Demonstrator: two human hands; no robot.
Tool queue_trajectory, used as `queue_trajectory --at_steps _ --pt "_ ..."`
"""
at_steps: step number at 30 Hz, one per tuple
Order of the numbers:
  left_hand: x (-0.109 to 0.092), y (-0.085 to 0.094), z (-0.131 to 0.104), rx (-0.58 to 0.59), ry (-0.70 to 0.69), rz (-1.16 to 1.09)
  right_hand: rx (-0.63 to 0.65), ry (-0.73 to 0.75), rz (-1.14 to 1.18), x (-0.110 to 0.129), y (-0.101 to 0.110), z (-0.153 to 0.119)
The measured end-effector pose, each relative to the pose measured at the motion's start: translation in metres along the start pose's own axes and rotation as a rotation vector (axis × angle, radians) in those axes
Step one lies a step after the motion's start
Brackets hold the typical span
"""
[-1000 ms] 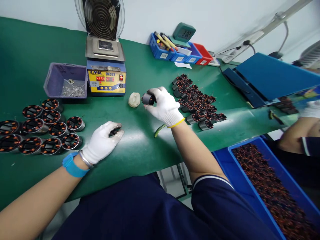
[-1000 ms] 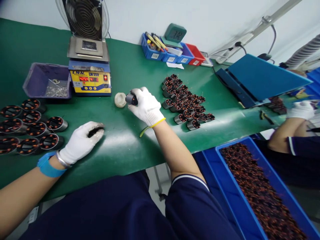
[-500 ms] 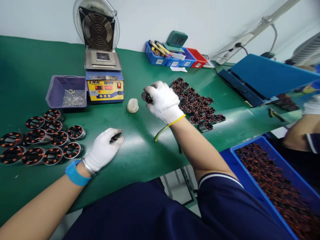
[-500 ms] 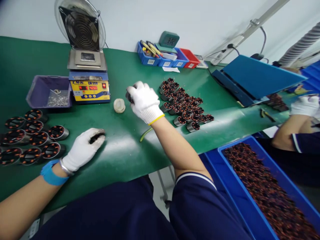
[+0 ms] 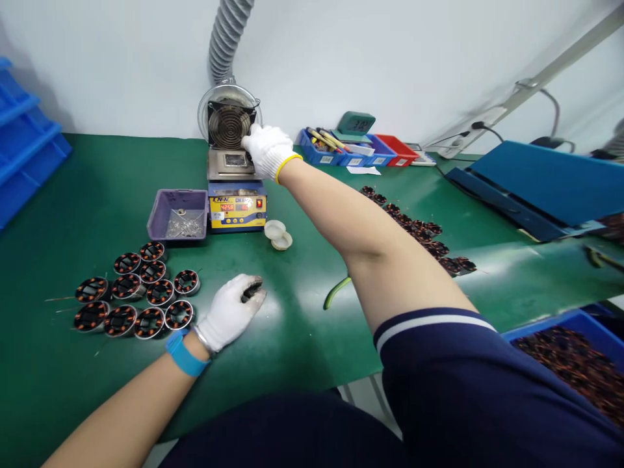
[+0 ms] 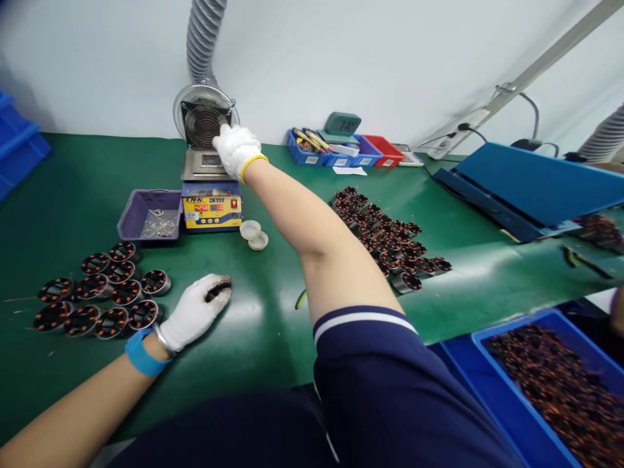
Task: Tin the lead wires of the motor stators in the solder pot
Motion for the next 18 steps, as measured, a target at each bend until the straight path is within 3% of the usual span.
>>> queue_trajectory --at_steps 2,7,15,18 --pt "0.002 -0.002 0.001 -0.002 -0.006 -0.001 0.020 -0.058 -0.044 -0.004 0.011 -0.004" --pt "0.008 -0.009 0.004 -0.036 -0.028 0.008 0.010 -0.228 0.173 -0.012 0.040 -0.002" --pt "0.010 -0.009 0.004 -0.038 -0.078 0.056 0.093 -0.252 0.302 0.013 0.012 0.015" --pt "0.010 -0.008 0.004 -0.038 -0.097 0.088 0.076 -0.270 0.363 0.010 0.016 0.012"
Point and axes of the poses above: each hand's wrist, its own z-axis towards the middle knuckle, its own y-axis out of the back of the hand, x = y × z, the point moved 1 cm from there along z, towards the middle knuckle, and after that the axes turned 12 degrees about -y, right-handed, at the moved point
